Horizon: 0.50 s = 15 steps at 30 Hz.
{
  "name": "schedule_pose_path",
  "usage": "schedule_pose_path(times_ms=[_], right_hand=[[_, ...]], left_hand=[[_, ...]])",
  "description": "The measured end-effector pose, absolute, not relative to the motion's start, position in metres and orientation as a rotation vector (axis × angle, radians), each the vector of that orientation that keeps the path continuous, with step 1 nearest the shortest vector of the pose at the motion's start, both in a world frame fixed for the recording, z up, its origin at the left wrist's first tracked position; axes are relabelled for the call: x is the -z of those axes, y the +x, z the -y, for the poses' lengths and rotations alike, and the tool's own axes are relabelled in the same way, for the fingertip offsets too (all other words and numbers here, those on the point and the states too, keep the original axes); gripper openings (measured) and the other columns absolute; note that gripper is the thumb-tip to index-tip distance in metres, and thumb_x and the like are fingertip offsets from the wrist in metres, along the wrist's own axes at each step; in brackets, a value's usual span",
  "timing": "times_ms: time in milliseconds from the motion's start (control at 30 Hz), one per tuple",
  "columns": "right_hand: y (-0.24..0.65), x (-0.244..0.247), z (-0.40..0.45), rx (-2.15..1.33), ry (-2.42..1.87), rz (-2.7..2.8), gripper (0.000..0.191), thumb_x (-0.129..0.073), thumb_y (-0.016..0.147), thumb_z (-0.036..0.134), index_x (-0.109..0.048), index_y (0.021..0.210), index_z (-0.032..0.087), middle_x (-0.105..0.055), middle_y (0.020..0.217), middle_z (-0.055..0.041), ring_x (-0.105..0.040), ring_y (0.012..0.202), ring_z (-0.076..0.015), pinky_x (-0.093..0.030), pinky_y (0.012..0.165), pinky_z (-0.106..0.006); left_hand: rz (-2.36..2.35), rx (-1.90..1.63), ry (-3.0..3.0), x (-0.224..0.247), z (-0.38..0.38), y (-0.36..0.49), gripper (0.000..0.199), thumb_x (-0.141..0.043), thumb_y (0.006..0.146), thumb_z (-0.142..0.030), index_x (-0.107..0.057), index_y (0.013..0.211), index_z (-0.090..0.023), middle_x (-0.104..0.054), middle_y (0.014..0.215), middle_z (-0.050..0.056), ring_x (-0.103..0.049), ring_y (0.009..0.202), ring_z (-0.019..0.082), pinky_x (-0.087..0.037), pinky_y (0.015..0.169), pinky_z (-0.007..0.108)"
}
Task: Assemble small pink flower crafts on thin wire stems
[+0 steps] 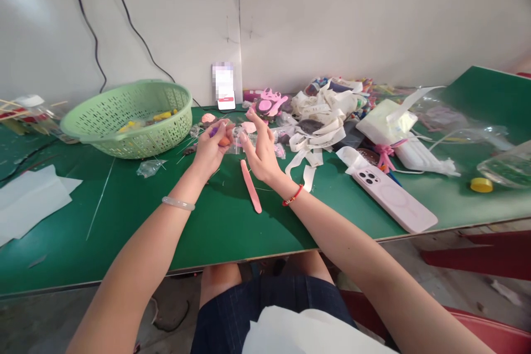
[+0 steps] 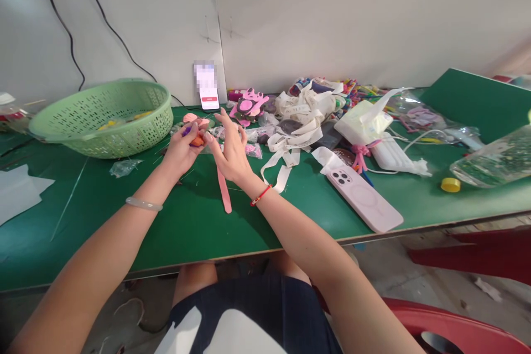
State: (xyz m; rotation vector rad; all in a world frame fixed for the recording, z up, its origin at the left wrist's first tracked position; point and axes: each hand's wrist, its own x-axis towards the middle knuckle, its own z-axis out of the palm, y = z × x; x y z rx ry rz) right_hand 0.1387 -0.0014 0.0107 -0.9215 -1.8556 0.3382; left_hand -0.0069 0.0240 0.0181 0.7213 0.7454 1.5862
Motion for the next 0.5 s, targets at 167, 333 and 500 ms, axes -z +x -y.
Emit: schedule_pose_path(times_ms=[167,333,500], right_hand=[[0.139,-0.006,-0.006,-0.466,-0.95,1.762,0.053,-0.031,0.102,0.052,-0.039,0.144,0.021,-0.043,0.155,-0.0137,-0.036,0.148,-0.0236,-0.022,0.122,-0.046],[0.134,-0.009,-0.001,-0.502,-0.917,1.748,0.049,-0.033,0.102,0.051,-0.046,0.138,0.02,-0.046,0.154,-0.0142,-0.037,0.148,-0.0237,-0.024,0.121,-0.044],[0.126,-0.03,0.004,-0.631,-0.858,1.661,0.051,-0.035,0.101,0.054,-0.047,0.136,0.019,-0.044,0.155,-0.0141,-0.036,0.148,-0.0238,-0.025,0.122,-0.044]], left_hand=[[-0.677,-1.659,0.686,-0.03,-0.016,-0.009,0.028,-0.071,0.089,-0.028,-0.06,0.066,-0.017,-0.051,0.053,-0.006,-0.045,0.042,0.003,-0.041,0.046,0.016],[-0.775,-1.649,0.608,-0.048,-0.002,-0.008,0.063,-0.049,0.101,-0.036,-0.033,0.043,-0.017,-0.031,0.035,-0.006,-0.025,0.027,0.003,-0.021,0.032,0.018],[-0.73,-1.568,0.532,-0.064,0.012,0.004,0.066,-0.038,0.104,-0.041,-0.028,0.043,-0.018,-0.026,0.032,-0.006,-0.022,0.023,0.005,-0.012,0.029,0.02]])
